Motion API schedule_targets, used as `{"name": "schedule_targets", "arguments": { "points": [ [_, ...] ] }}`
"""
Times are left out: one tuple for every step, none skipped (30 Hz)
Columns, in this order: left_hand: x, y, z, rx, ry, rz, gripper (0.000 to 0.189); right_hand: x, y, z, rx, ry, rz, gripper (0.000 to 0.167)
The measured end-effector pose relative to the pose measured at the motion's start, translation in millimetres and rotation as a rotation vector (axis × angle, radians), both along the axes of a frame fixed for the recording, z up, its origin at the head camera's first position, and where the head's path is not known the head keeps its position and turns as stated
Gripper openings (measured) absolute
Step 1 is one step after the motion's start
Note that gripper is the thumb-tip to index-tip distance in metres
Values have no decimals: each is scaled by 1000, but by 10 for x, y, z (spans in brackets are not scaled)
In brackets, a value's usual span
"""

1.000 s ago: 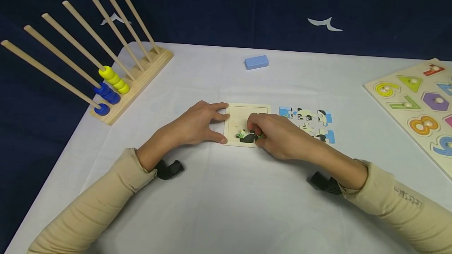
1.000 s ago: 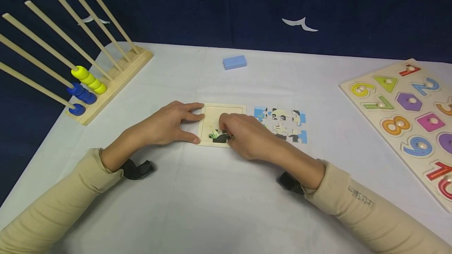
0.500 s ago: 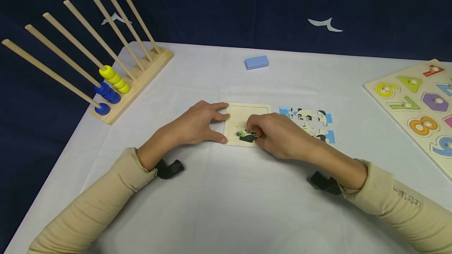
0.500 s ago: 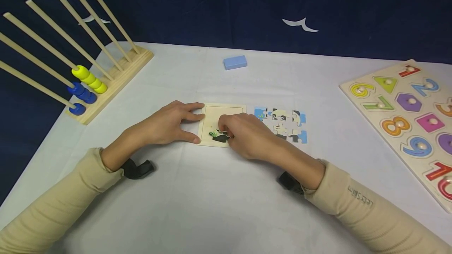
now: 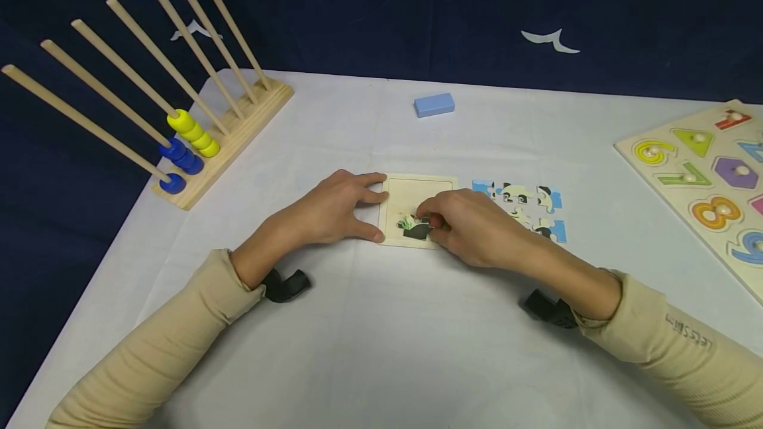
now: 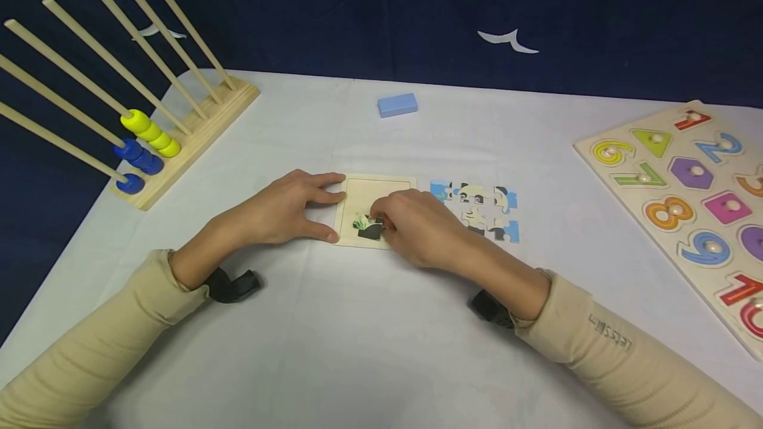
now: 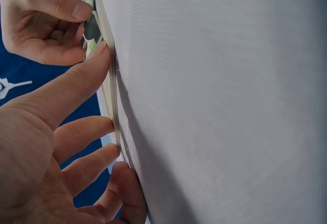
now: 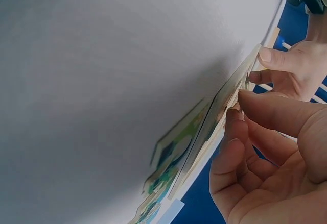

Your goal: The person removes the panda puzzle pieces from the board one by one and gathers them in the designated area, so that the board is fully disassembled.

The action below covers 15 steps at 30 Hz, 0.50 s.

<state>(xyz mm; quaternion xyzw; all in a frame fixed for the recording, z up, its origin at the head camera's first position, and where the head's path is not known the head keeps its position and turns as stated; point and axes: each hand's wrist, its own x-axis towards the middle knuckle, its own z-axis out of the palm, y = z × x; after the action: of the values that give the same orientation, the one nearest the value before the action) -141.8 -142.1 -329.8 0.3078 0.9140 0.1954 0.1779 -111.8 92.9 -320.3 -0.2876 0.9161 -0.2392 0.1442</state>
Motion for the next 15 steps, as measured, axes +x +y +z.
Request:
{"name": "schedule_targets", "arguments": {
  "points": [
    [1,2,-1,-1,-2,2,70,0,1,1,0,1,2,27],
    [0,2,-1,-2,-3,5,70,-2,3,-4,2,3,2,27],
    [-1,2,-2,-2,-4,7,70,-4,4,-4,3,5,2,28],
    [-2,2,-4,-3,-6,9,70,-4,7,-4,4,7,0,28],
    [-3,2,-4,-4,-7,10,70,-4,8,-2,3,9,-1,29],
    [-4,2,-4,-5,-7,11,70,-4,11,0,1,12,-1,29],
    [-4,3,-5,-7,-7,12,70,-5,14,-1,1,15,-4,29],
    [-4,2,-5,-8,-7,12,70,-4,17,1,0,17,-6,30],
    [-4,2,-5,-9,-7,12,70,-3,21,5,-4,20,-7,30],
    [-3,3,-5,-11,-7,11,70,-2,25,8,-6,23,-6,30],
    [-3,3,-5,-12,-6,10,70,0,31,10,-10,28,-4,30],
    [-2,3,-4,-14,-5,10,70,1,39,11,-13,35,-1,30],
    [-2,3,-3,-14,-5,9,70,3,45,13,-16,40,3,29],
    [-1,3,-2,-15,-6,8,70,6,55,17,-21,43,5,29],
    [-1,2,0,-15,-5,8,70,10,66,20,-25,47,8,29]
  ]
}}
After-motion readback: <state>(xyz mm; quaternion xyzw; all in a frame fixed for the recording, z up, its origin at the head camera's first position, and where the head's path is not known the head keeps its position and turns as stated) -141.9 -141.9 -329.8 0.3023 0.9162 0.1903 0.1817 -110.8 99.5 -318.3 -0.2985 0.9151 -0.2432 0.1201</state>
